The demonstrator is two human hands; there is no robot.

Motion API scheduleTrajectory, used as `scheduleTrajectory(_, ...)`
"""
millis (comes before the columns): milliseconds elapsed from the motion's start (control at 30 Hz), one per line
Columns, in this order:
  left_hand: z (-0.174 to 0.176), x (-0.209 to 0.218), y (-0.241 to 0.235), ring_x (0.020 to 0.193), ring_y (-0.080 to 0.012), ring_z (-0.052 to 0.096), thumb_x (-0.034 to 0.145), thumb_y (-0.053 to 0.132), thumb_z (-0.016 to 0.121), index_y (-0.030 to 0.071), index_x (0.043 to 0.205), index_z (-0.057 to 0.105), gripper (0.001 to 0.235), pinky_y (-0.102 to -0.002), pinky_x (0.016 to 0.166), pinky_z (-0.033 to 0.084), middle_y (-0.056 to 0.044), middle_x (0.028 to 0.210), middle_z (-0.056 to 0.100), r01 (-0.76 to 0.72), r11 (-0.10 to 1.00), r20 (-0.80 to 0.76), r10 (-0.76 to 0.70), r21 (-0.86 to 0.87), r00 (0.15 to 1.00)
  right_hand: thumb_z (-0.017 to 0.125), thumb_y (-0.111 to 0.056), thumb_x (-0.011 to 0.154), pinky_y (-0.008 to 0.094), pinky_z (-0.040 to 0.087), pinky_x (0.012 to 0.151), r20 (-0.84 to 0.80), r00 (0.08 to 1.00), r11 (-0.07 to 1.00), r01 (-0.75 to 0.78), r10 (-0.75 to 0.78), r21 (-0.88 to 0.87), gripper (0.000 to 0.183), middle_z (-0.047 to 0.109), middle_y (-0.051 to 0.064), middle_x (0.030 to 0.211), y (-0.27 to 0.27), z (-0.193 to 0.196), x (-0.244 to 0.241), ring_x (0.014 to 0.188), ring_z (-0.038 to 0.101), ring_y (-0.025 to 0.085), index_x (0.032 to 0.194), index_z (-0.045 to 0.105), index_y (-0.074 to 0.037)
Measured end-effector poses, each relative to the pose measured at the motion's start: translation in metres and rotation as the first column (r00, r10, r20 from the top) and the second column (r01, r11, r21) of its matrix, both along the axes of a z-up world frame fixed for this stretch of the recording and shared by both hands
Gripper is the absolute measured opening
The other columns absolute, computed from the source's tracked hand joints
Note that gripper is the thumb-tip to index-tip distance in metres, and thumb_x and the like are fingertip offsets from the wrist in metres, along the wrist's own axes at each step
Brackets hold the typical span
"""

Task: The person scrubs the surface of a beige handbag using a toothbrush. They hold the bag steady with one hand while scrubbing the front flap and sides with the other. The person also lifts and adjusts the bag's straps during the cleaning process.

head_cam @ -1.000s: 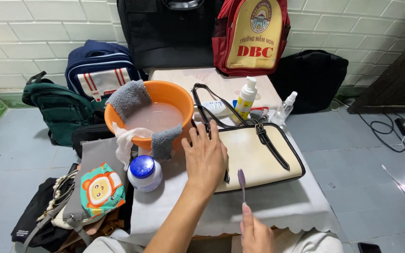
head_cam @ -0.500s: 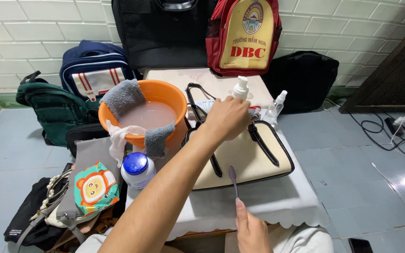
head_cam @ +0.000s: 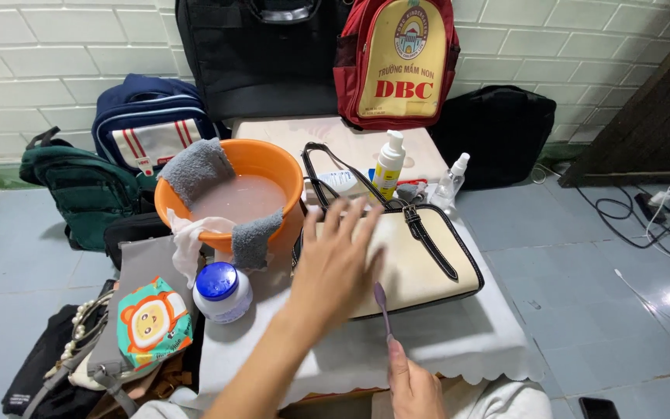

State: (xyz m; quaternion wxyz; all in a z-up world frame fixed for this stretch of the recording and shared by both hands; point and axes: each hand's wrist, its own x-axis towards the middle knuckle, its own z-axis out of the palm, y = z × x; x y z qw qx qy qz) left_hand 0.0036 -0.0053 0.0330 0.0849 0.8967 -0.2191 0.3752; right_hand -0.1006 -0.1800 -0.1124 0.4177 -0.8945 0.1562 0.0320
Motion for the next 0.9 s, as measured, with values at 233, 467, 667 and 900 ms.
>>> scheduleTrajectory(233,-0.020,-0.043,0.019,0.135,-0.0279,0.046,0.096,0.027,0.057,0.007,0.130,0.059,0.040,-0.048,0.113,0.026,-0.011,0.142,0.057,0.180,0.945,-0.139,-0.224,-0.274,0.965,0.038,-0.050,0.098,0.031,0.054,0.063,0.010,1.000,1.000,0.022,-0.023,0.022,0.067,0.065,0.007,0.054,0.005,0.010,-0.005,0.056,0.062,0.021,0.062,0.068,-0.002)
scheduleTrajectory(467,-0.047,-0.034,0.015,0.141,-0.0326,0.041,0.085,0.012,0.062,0.007,0.131,0.057,0.046,-0.060,0.117,0.020,-0.016,0.145,0.050,0.015,0.951,-0.109,-0.050,-0.308,0.993,0.031,-0.059,0.098,0.037,0.053,0.063,-0.043,0.975,0.974,0.217,-0.219,-0.058,0.080,0.067,0.015,0.058,-0.039,0.054,0.009,0.060,0.064,0.028,0.064,0.069,0.002)
scheduleTrajectory(667,-0.064,-0.037,0.006,0.151,-0.0474,0.025,0.095,0.007,0.049,-0.016,0.152,0.016,0.070,-0.050,0.121,0.023,-0.039,0.160,0.021,-0.025,0.586,-0.166,-0.188,-0.810,0.968,0.041,-0.048,0.100,0.035,0.041,0.051,0.048,0.999,0.996,-0.020,0.016,0.087,0.065,0.054,0.004,0.053,0.020,0.026,0.002,0.052,0.050,0.016,0.064,0.067,0.000)
scheduleTrajectory(900,-0.062,-0.044,0.008,0.144,-0.0425,0.039,0.103,0.015,0.041,-0.013,0.147,0.033,0.053,-0.047,0.115,0.033,-0.031,0.157,0.034,-0.054,0.540,-0.203,-0.219,-0.840,0.954,0.033,-0.063,0.098,0.036,0.048,0.060,-0.157,0.987,0.974,0.010,-0.047,-0.227,0.070,0.059,0.007,0.057,-0.011,0.068,0.009,0.057,0.058,0.021,0.067,0.064,-0.008)
